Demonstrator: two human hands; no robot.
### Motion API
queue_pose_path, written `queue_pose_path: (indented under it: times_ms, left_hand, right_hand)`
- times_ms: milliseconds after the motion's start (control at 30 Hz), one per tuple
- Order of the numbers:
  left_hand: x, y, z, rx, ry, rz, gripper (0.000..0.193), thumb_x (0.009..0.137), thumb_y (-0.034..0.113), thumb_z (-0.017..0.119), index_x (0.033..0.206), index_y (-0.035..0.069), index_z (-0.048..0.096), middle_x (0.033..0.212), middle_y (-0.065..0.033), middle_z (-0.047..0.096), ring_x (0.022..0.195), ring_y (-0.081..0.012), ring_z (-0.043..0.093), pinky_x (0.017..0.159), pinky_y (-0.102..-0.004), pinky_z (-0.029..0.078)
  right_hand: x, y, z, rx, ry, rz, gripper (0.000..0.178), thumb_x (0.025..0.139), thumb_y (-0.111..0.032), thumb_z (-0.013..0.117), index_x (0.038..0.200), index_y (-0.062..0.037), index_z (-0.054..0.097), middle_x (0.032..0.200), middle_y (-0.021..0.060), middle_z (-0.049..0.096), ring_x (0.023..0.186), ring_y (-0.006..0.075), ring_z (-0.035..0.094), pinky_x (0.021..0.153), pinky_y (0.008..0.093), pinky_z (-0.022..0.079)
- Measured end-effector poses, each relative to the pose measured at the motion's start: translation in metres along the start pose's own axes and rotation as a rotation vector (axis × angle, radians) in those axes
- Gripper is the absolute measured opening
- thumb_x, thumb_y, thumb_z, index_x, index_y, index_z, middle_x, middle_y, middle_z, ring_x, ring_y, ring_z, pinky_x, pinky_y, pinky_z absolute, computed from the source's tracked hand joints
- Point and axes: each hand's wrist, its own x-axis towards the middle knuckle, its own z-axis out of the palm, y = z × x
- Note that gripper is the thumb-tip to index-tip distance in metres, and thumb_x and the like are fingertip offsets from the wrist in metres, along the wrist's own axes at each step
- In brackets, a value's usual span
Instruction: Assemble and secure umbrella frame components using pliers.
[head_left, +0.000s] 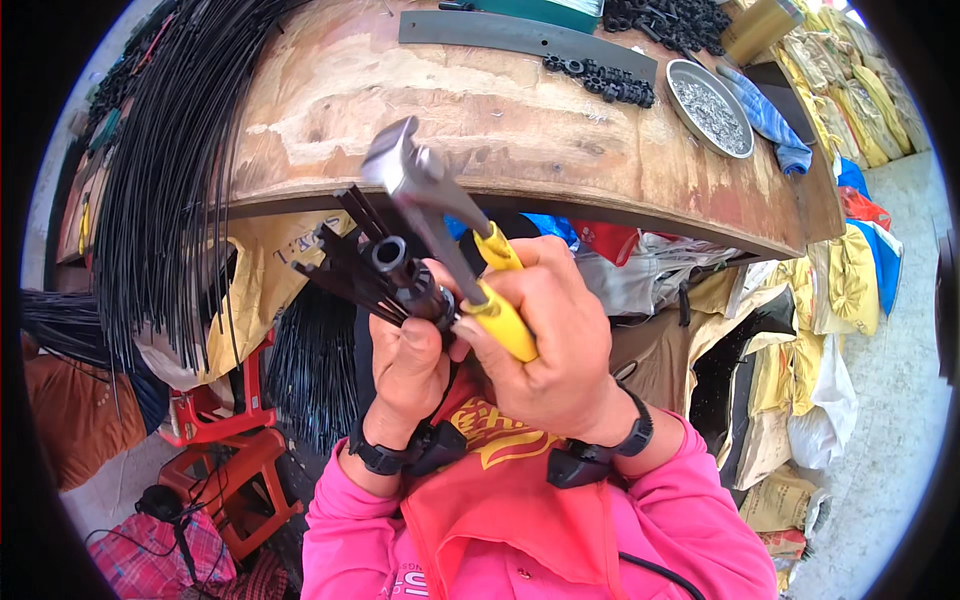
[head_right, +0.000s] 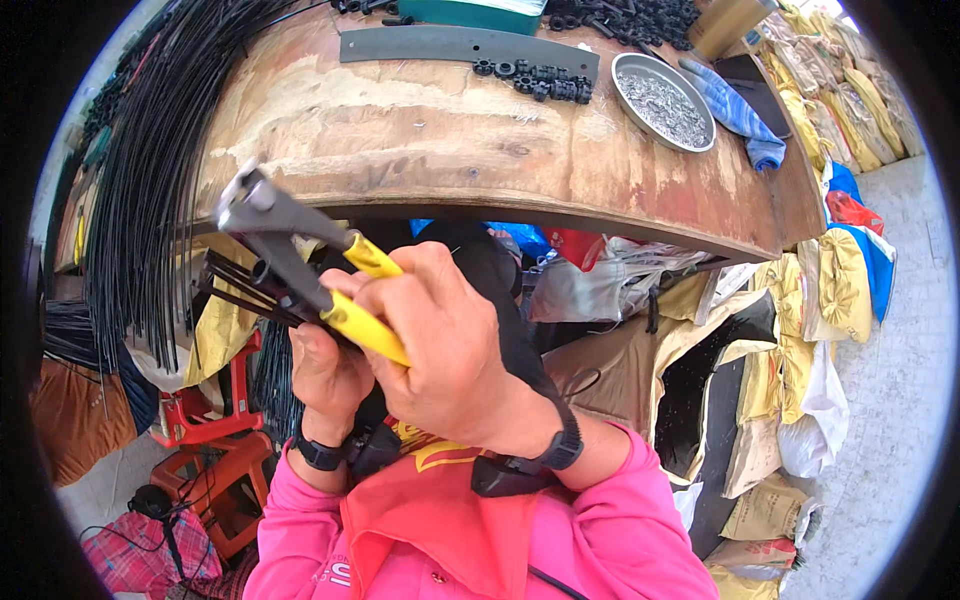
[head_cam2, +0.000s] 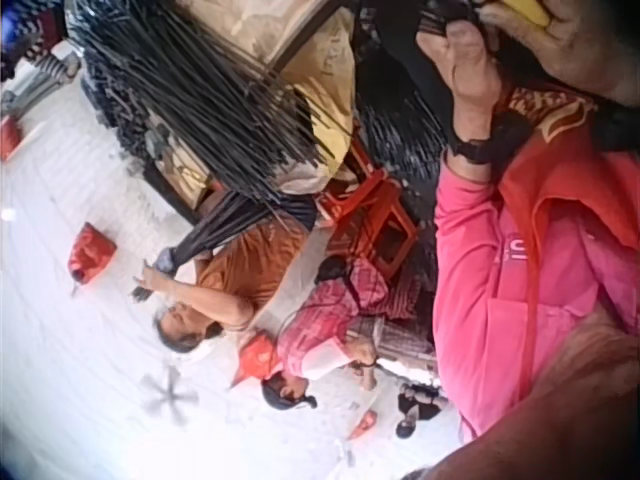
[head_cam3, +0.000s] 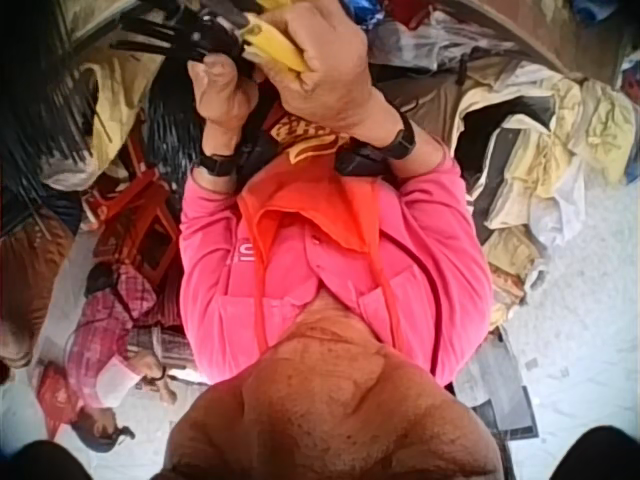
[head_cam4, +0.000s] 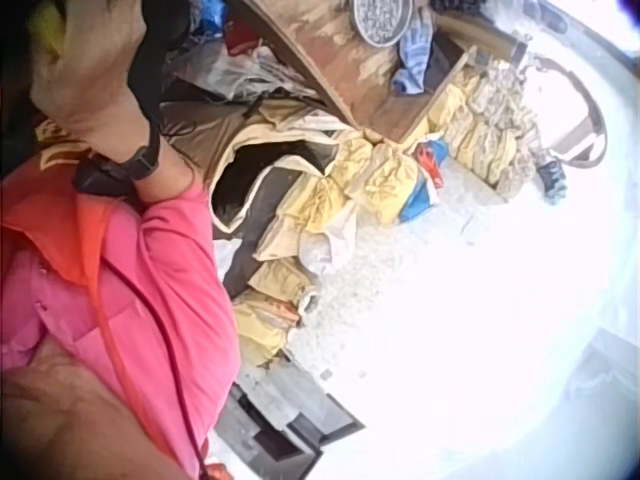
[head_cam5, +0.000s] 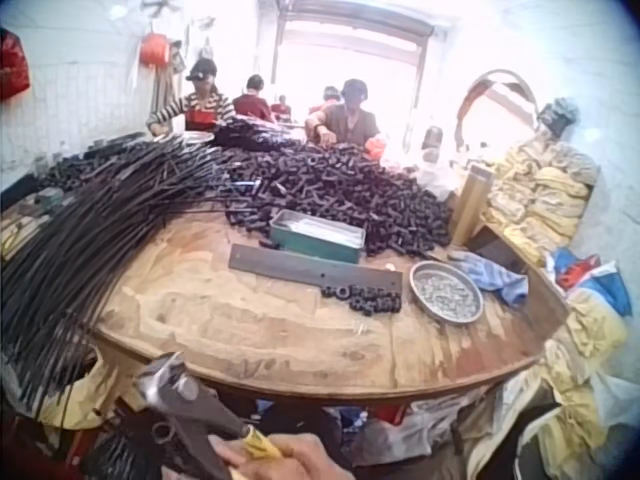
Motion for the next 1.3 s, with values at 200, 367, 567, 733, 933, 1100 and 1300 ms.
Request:
queue_pose_path:
  times_ms: [200, 367, 567, 733, 933, 1100, 1300]
  left_hand:
    - [0.001, 0.001, -0.017, -0.072, -0.212, -0.124, 0.065, 0.076, 0.055, 0.065, 0.091, -0.008, 0.059, 0.072, -0.0062, 0.053, 0.061, -0.0099, 0.045, 0.051, -0.0225, 0.032]
    - [0.013, 0.005, -0.019, 0.067, -0.086, -0.024, 0.074, 0.078, 0.061, 0.058, 0.103, -0.009, 0.058, 0.062, -0.0027, 0.05, 0.052, -0.0069, 0.043, 0.047, -0.0197, 0.029]
    - [0.015, 0.006, -0.028, 0.149, -0.036, 0.019, 0.072, 0.081, 0.059, 0.054, 0.106, -0.008, 0.052, 0.067, -0.0055, 0.05, 0.054, -0.0095, 0.044, 0.048, -0.0226, 0.034]
    - [0.012, 0.007, -0.022, 0.235, 0.025, 0.072, 0.064, 0.083, 0.056, 0.056, 0.1, -0.006, 0.06, 0.065, -0.001, 0.052, 0.056, -0.0057, 0.044, 0.051, -0.0195, 0.031]
    - [0.01, 0.007, -0.02, 0.259, 0.021, 0.075, 0.062, 0.084, 0.054, 0.056, 0.103, -0.005, 0.06, 0.064, 0.0022, 0.05, 0.056, -0.0039, 0.042, 0.051, -0.0186, 0.03]
    - [0.009, 0.009, -0.02, 0.273, -0.008, 0.081, 0.057, 0.087, 0.05, 0.055, 0.105, -0.005, 0.059, 0.064, 0.0025, 0.049, 0.056, -0.0037, 0.041, 0.051, -0.0186, 0.03]
    - [0.008, 0.009, -0.017, 0.246, -0.035, 0.051, 0.053, 0.087, 0.045, 0.056, 0.104, -0.005, 0.059, 0.064, 0.0026, 0.049, 0.055, -0.0032, 0.04, 0.05, -0.0187, 0.03]
  right_hand:
    - [0.005, 0.017, -0.024, 0.098, -0.232, 0.344, 0.048, 0.059, -0.027, 0.083, 0.082, -0.0006, 0.05, 0.072, 0.0115, 0.047, 0.063, 0.0255, 0.047, 0.056, 0.0333, 0.04]
    - [-0.006, 0.019, -0.044, 0.202, -0.492, 0.465, 0.031, 0.073, -0.02, 0.074, 0.078, -0.0002, 0.05, 0.069, 0.01, 0.044, 0.059, 0.0254, 0.043, 0.055, 0.0325, 0.038]
    - [-0.031, 0.02, -0.05, -0.059, -0.519, 0.155, 0.037, 0.07, -0.008, 0.068, 0.106, -0.0035, 0.06, 0.09, 0.0159, 0.053, 0.075, 0.0299, 0.052, 0.064, 0.0371, 0.042]
    - [-0.024, 0.009, -0.048, -0.264, -0.588, 0.098, 0.058, 0.067, -0.009, 0.07, 0.122, -0.0097, 0.053, 0.109, 0.0202, 0.048, 0.093, 0.0331, 0.048, 0.079, 0.0411, 0.037]
    - [-0.015, 0.003, -0.051, -0.339, -0.602, 0.056, 0.057, 0.067, -0.009, 0.07, 0.122, -0.0083, 0.053, 0.108, 0.0225, 0.047, 0.091, 0.034, 0.048, 0.078, 0.0414, 0.037]
    - [-0.002, -0.001, -0.061, -0.372, -0.677, 0.03, 0.053, 0.069, -0.01, 0.069, 0.119, -0.0063, 0.054, 0.102, 0.0226, 0.047, 0.089, 0.0343, 0.048, 0.076, 0.0419, 0.04]
    - [0.017, -0.012, -0.075, -0.434, -0.764, 0.036, 0.042, 0.07, -0.01, 0.066, 0.111, -0.0047, 0.056, 0.092, 0.0188, 0.045, 0.083, 0.0328, 0.048, 0.071, 0.0394, 0.041]
